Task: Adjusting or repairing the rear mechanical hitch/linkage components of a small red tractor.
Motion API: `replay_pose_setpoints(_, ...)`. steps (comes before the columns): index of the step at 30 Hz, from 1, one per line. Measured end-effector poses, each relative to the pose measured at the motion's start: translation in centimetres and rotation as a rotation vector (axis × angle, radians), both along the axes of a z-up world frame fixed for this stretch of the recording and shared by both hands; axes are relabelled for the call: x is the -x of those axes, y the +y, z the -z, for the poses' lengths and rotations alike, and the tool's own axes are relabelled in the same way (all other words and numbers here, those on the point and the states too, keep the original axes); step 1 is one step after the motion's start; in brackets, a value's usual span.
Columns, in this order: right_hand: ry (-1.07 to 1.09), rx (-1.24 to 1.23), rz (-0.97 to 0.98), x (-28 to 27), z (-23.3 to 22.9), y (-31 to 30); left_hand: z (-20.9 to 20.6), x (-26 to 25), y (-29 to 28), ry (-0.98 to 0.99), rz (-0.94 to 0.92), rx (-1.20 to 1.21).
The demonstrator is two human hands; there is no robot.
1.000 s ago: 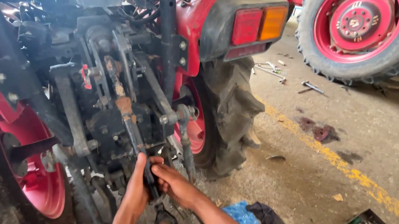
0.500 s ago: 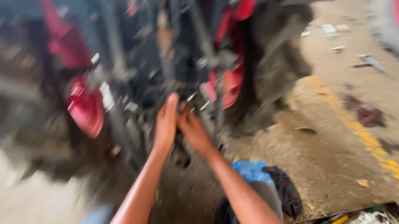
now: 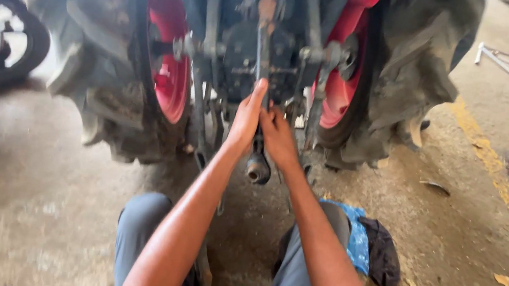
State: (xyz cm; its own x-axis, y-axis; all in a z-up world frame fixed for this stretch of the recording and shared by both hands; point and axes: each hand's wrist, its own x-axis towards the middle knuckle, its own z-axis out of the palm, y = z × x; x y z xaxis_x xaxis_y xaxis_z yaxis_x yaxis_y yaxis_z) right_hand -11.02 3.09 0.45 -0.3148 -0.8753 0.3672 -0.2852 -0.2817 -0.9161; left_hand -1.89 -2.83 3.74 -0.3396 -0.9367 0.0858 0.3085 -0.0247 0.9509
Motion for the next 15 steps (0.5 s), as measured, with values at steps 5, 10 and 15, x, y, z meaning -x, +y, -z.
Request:
replay_pose_setpoints(5, 0.010, 0.045, -0.001, 0.5, 2.1, -2.1, 0.6, 0.0, -0.7, 0.059, 0.004, -0.075)
replay_pose_setpoints(10, -0.039, 0.018, 0.016, -0.3, -0.2, -0.5, -0.6, -0.3, 0.5, 0.000, -0.011, -0.055)
replay_pose_setpoints(15, -0.054, -0.066, -0.007, -1.2, -1.0, -0.2, 2.0, -0.2, -1.7, -0.042, -0.064, -0.021)
